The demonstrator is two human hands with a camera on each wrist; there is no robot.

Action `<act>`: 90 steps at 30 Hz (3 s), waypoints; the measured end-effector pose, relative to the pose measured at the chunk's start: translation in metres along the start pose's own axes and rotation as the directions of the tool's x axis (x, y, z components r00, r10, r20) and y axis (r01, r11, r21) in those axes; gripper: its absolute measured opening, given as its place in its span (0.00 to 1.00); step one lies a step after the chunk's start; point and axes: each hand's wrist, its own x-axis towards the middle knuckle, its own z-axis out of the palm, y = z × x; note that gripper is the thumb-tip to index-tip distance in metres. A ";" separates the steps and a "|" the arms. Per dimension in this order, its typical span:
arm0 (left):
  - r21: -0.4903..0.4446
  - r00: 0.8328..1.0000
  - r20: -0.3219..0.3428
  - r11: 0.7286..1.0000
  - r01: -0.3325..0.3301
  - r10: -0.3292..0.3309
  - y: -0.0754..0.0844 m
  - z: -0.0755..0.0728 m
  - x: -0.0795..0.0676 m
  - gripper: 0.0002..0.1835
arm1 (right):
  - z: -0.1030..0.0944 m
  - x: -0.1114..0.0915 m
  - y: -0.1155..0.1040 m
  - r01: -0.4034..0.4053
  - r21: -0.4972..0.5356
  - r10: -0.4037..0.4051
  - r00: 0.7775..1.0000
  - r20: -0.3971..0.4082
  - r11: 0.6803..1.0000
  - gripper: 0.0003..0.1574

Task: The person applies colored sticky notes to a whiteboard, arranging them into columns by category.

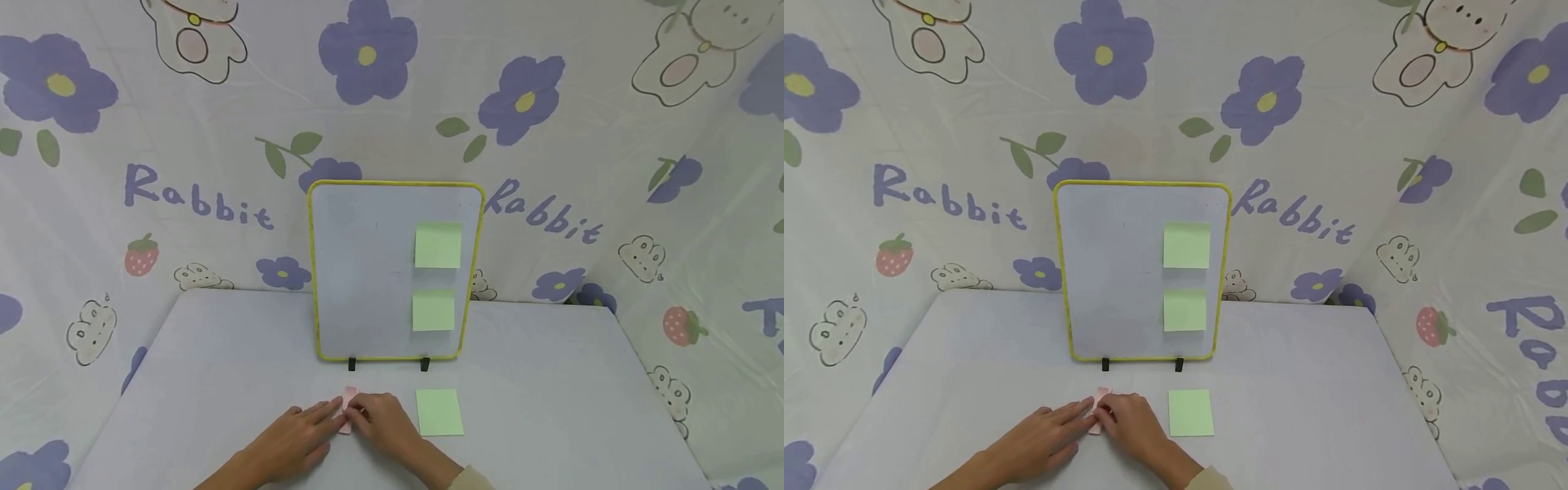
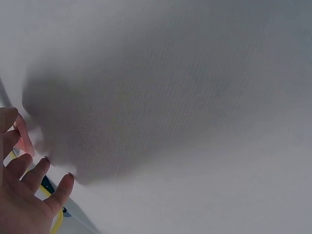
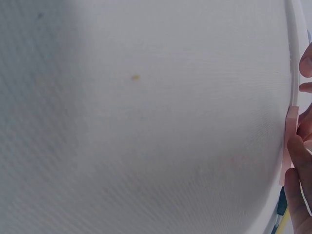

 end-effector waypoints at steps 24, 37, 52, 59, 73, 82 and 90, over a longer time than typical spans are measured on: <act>-0.043 0.988 0.133 0.996 0.080 -0.073 0.001 -0.008 0.009 0.23 | -0.011 0.006 0.002 -0.125 0.226 0.151 0.983 -0.104 0.966 0.06; -0.032 0.988 0.135 0.996 0.083 -0.078 0.002 -0.006 0.012 0.23 | -0.021 0.007 0.005 -0.097 0.249 0.150 0.968 -0.201 0.964 0.07; -0.058 0.985 0.150 0.994 0.097 -0.087 0.000 -0.008 0.015 0.22 | -0.033 0.009 0.006 -0.096 0.285 0.167 0.956 -0.239 0.954 0.07; -0.059 0.986 0.147 0.994 0.092 -0.083 -0.001 -0.007 0.016 0.22 | -0.038 0.011 0.008 -0.093 0.279 0.174 0.943 -0.282 0.956 0.07; -0.219 0.984 0.160 0.969 0.119 -0.084 -0.006 -0.017 0.033 0.15 | -0.036 0.006 0.012 -0.112 0.266 0.184 0.948 -0.260 0.957 0.08; -0.301 0.981 0.153 0.940 0.159 -0.116 -0.013 -0.015 0.042 0.14 | -0.035 0.003 0.015 -0.129 0.241 0.188 0.953 -0.240 0.962 0.09; -0.349 0.972 0.183 0.914 0.207 -0.151 -0.016 -0.017 0.048 0.15 | -0.036 0.001 0.015 -0.109 0.226 0.168 0.951 -0.260 0.968 0.08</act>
